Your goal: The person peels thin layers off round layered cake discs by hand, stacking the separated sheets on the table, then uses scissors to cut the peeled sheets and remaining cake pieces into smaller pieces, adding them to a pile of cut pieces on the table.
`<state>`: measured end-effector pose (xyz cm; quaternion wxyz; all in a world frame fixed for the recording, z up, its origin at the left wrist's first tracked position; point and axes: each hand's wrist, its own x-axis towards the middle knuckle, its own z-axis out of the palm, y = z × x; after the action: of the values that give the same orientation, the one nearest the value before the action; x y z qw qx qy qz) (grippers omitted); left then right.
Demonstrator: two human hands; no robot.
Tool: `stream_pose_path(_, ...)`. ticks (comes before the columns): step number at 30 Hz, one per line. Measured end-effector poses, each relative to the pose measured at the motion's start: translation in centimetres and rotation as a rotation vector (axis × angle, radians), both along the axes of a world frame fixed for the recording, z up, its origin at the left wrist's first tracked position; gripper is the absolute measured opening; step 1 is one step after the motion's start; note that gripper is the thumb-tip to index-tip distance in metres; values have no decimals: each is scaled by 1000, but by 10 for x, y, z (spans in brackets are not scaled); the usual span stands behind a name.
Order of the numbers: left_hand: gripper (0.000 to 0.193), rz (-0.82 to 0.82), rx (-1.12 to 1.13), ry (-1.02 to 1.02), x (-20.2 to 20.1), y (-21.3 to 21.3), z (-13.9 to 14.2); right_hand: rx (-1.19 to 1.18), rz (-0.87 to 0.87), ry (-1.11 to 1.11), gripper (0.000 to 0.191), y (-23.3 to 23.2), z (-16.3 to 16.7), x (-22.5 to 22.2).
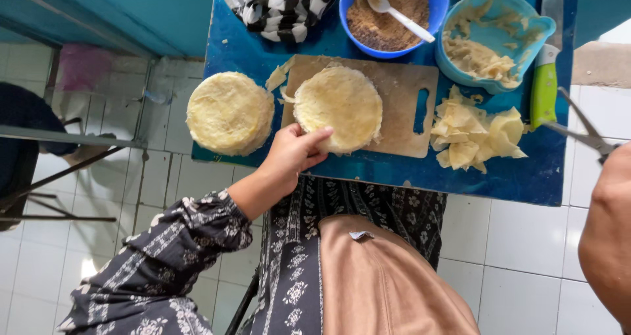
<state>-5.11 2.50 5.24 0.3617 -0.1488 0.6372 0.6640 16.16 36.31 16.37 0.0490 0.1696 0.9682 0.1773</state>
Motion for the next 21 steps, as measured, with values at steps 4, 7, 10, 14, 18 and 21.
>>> stream_pose_path(4, 36, 3, -12, 47, 2, 10, -3, -339, -16, 200, 27, 26, -32, 18)
stream_pose_path(7, 36, 24, 69, 5, 2, 8, -6, -912, -100, 116, 49, 21, -56, 33)
stream_pose_path(10, 35, 59, 181, -47, 3, 11, -11, -1637, -233, -213, 51, -10, -91, 27)
stream_pose_path(14, 32, 115, 306, -85, 15, 11, -18, -2164, -247, -429, 59, -64, -124, 9)
stream_pose_path(18, 32, 120, 414, -70, 28, 9, -19, -2221, -202, -438, 58, -103, -125, -9)
stream_pose_path(21, 33, 135, 447, -73, 38, 9, -17, -2266, -188, -370, 56, -128, -121, -21)
